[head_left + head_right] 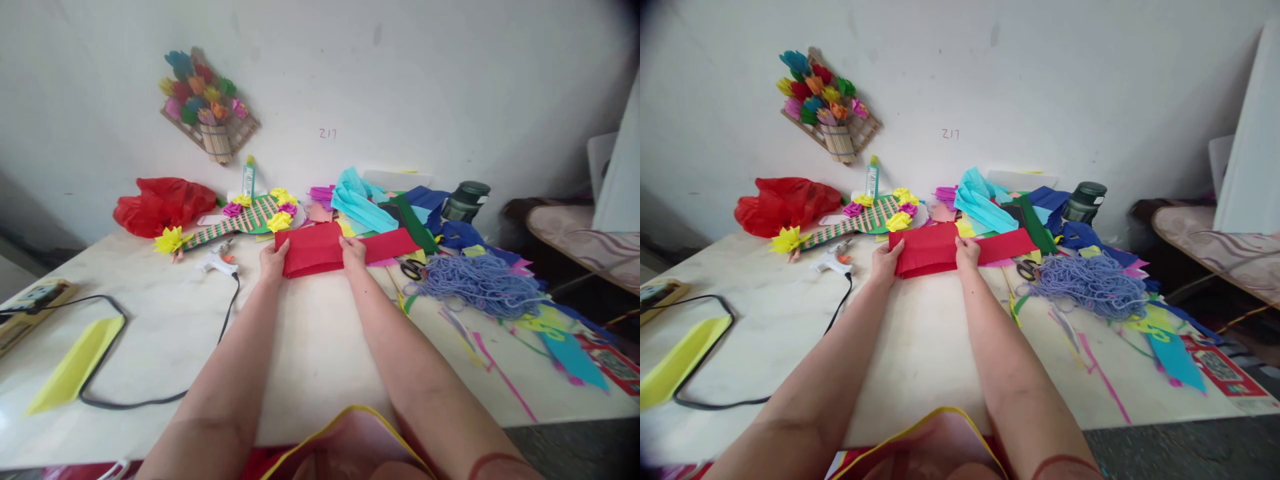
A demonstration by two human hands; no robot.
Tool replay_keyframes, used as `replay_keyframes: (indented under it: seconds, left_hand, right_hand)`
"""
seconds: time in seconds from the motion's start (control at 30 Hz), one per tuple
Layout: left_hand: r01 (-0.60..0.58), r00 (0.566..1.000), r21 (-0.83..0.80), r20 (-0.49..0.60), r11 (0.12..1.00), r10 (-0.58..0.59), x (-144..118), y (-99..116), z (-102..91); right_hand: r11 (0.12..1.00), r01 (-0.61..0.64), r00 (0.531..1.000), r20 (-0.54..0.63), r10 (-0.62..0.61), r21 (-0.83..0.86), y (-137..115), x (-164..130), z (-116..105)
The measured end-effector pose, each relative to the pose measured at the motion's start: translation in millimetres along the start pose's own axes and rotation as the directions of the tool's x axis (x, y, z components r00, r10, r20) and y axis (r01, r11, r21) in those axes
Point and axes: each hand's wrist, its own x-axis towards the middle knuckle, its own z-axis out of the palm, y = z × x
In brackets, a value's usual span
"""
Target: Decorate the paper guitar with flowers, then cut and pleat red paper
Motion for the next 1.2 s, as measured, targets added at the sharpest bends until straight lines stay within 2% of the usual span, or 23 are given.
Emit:
replay_keyframes:
  seconds: [0.33, 0.43, 0.57, 0.73, 1.0, 1.2]
  left_hand:
    - [-0.116, 0.98, 0.287, -0.121, 0.951, 0.157, 4, -2, -0.5]
    - [-0.133, 0.954, 0.442, -0.186, 0.887, 0.236, 3, 0, -2.3]
    - [-0.08, 0.922, 0.628, -0.249, 0.774, 0.297, -2, 7, -6.0]
    - [-0.024, 0.921, 0.706, -0.26, 0.708, 0.291, -11, 17, -4.9]
    - [0.057, 0.921, 0.721, -0.305, 0.691, 0.243, -15, 18, -5.2]
    - [0.105, 0.93, 0.79, -0.293, 0.604, 0.221, -18, 17, -4.3]
  right_hand:
    - [0.98, 0.066, 0.998, 0.0, -0.068, -0.19, 6, 3, -3]
    - [0.962, 0.072, 0.997, 0.016, -0.07, -0.262, 6, 1, -1]
    - [0.894, 0.112, 0.993, 0.074, -0.089, -0.434, 1, -4, 0]
    - [0.771, 0.128, 0.99, 0.124, -0.064, -0.624, -7, -12, -1]
    - [0.688, 0.134, 0.99, 0.129, -0.059, -0.714, -20, -21, 0]
    - [0.585, 0.244, 0.966, 0.246, -0.078, -0.773, -24, -27, 2]
